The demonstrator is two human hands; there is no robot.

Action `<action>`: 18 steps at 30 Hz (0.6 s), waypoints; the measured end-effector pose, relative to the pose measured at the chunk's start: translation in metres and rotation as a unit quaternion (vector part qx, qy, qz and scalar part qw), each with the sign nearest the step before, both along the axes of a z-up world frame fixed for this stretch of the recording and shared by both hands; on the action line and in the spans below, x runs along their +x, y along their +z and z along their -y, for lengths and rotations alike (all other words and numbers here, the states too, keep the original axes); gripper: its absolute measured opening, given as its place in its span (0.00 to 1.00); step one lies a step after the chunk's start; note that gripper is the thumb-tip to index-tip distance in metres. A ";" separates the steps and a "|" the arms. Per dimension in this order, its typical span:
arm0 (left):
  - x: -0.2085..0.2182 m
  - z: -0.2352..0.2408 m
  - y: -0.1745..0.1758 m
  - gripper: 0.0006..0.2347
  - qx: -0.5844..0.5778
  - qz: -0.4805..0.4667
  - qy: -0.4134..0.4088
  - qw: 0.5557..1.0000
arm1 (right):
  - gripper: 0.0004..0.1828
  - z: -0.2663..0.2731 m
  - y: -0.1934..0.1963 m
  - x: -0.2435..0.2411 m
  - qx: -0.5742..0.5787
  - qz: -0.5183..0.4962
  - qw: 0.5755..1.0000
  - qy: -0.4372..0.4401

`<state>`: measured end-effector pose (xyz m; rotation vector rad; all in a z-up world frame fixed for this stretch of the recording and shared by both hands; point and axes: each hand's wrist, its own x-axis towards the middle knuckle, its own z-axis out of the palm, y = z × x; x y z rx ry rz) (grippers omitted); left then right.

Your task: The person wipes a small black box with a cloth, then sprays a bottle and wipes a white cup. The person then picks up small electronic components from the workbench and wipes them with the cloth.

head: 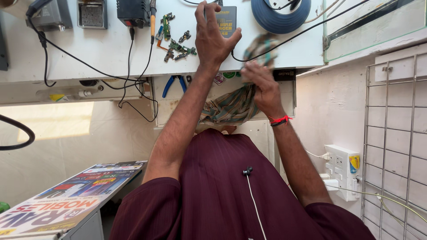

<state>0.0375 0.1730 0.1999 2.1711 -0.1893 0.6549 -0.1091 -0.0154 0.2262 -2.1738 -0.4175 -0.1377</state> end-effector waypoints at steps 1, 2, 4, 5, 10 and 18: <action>0.001 0.000 0.001 0.33 -0.005 -0.008 0.001 1.000 | 0.28 -0.006 0.001 -0.002 0.062 -0.058 0.994 0.063; 0.000 0.001 0.004 0.33 -0.010 -0.016 0.003 1.000 | 0.30 -0.010 0.003 -0.004 0.122 -0.116 0.978 0.126; -0.004 -0.001 0.011 0.37 0.036 0.068 0.048 0.996 | 0.28 -0.019 0.005 -0.014 0.186 -0.141 0.961 0.149; -0.006 -0.004 0.017 0.39 0.062 0.111 0.073 0.989 | 0.27 -0.025 0.005 -0.021 0.218 -0.154 0.950 0.163; -0.087 -0.019 0.032 0.19 -0.083 0.049 -0.027 0.995 | 0.27 -0.033 -0.006 -0.040 0.427 -0.176 0.885 0.051; -0.204 -0.045 0.026 0.19 -0.285 -0.248 -0.167 0.911 | 0.19 -0.049 -0.016 -0.039 0.622 -0.271 0.735 0.011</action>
